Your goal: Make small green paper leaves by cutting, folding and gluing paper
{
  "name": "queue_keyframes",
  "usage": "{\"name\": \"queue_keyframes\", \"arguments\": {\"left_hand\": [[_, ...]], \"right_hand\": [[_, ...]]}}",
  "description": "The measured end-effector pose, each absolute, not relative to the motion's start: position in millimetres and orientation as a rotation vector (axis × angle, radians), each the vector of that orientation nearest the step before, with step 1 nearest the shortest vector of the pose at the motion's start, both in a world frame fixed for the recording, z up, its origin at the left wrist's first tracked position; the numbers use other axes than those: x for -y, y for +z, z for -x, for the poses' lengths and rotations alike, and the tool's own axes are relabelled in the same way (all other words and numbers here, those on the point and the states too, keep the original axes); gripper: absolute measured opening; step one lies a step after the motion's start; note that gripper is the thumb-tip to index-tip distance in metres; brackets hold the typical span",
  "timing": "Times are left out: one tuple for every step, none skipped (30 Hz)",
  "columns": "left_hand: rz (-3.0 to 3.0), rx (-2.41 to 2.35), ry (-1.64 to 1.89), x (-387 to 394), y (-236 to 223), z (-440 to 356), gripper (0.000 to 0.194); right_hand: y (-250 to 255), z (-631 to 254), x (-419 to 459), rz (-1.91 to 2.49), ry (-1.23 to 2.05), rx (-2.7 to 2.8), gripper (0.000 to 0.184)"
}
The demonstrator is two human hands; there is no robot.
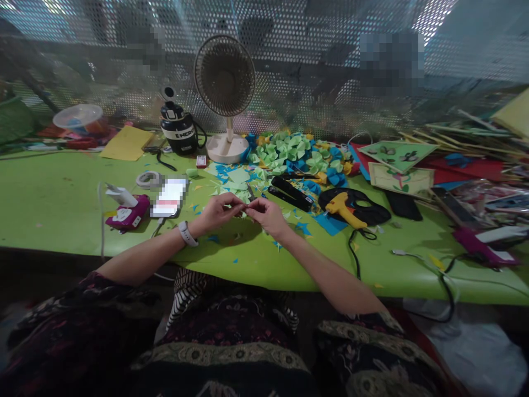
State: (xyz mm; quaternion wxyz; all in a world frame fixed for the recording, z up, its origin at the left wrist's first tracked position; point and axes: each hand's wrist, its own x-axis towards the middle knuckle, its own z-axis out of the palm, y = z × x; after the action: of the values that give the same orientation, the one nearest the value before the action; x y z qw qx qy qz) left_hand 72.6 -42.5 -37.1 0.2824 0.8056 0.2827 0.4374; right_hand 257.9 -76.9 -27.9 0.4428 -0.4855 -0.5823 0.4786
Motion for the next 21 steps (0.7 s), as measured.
{"name": "queue_keyframes", "arguments": {"left_hand": [[-2.156, -0.757, 1.173, 42.3, -36.5, -72.3, 0.017], [-2.149, -0.757, 1.177, 42.1, -35.5, -71.7, 0.018], [-2.138, -0.76, 1.182, 41.8, -34.1, -71.0, 0.019], [-2.121, -0.768, 1.192, 41.3, -32.6, -70.0, 0.02], [-2.103, -0.78, 1.198, 40.7, -31.1, -68.8, 0.021], [-2.085, -0.797, 1.21, 39.9, -29.7, -67.5, 0.022], [-2.067, -0.811, 1.228, 38.8, -28.7, -66.3, 0.022], [-2.053, -0.82, 1.245, 37.7, -28.0, -65.1, 0.022], [-2.042, -0.826, 1.265, 36.4, -27.9, -64.1, 0.022], [-2.035, -0.827, 1.281, 35.2, -28.1, -63.3, 0.023], [-2.033, -0.827, 1.292, 33.9, -28.7, -62.7, 0.023], [-2.035, -0.828, 1.3, 32.8, -29.6, -62.3, 0.024], [-2.04, -0.831, 1.304, 31.8, -30.4, -62.0, 0.024], [-2.046, -0.838, 1.307, 31.0, -31.2, -61.8, 0.024], [-2.055, -0.846, 1.308, 30.3, -31.8, -61.6, 0.024], [-2.065, -0.855, 1.308, 29.8, -32.2, -61.5, 0.025], [-2.074, -0.863, 1.308, 29.4, -32.3, -61.3, 0.025], [-2.084, -0.868, 1.306, 29.1, -32.1, -61.2, 0.025], [-2.094, -0.87, 1.305, 28.9, -31.8, -61.1, 0.025], [-2.103, -0.869, 1.305, 28.8, -31.4, -60.9, 0.025], [-2.111, -0.868, 1.303, 28.7, -31.0, -60.7, 0.025]], "right_hand": [[-27.9, -257.9, 76.9, 1.206, 1.185, 1.447, 0.04], [-27.9, -258.1, 76.9, 1.208, 1.181, 1.45, 0.04], [-28.0, -258.3, 76.8, 1.21, 1.176, 1.453, 0.04], [-28.1, -258.6, 76.7, 1.212, 1.168, 1.457, 0.04], [-28.4, -259.0, 76.5, 1.215, 1.156, 1.465, 0.039], [-28.9, -259.5, 76.3, 1.22, 1.141, 1.48, 0.038], [-29.5, -260.1, 76.0, 1.226, 1.123, 1.503, 0.036], [-30.2, -260.8, 75.7, 1.232, 1.098, 1.538, 0.034], [-31.1, -261.5, 75.5, 1.239, 1.062, 1.59, 0.031], [-32.1, -262.1, 75.2, 1.246, 1.012, 1.663, 0.027], [-33.2, -262.7, 74.9, 1.253, 0.941, 1.752, 0.022], [-34.3, -263.1, 74.6, 1.26, 0.85, 1.852, 0.017], [-35.6, -263.4, 74.3, 1.265, 0.747, 1.954, 0.012], [-37.0, -263.6, 73.8, 1.27, 0.643, 2.049, 0.011], [-38.5, -263.7, 73.2, 1.276, 0.548, 2.13, 0.013], [-40.3, -263.8, 72.5, 1.286, 0.47, 2.195, 0.016], [-42.1, -263.8, 71.7, 1.303, 0.412, 2.244, 0.018], [-43.9, -263.7, 70.9, 1.325, 0.372, 2.281, 0.02], [-45.7, -263.6, 70.0, 1.351, 0.344, 2.308, 0.021], [-47.2, -263.4, 69.3, 1.376, 0.326, 2.328, 0.022], [-48.5, -263.2, 68.6, 1.397, 0.315, 2.345, 0.022]]}}
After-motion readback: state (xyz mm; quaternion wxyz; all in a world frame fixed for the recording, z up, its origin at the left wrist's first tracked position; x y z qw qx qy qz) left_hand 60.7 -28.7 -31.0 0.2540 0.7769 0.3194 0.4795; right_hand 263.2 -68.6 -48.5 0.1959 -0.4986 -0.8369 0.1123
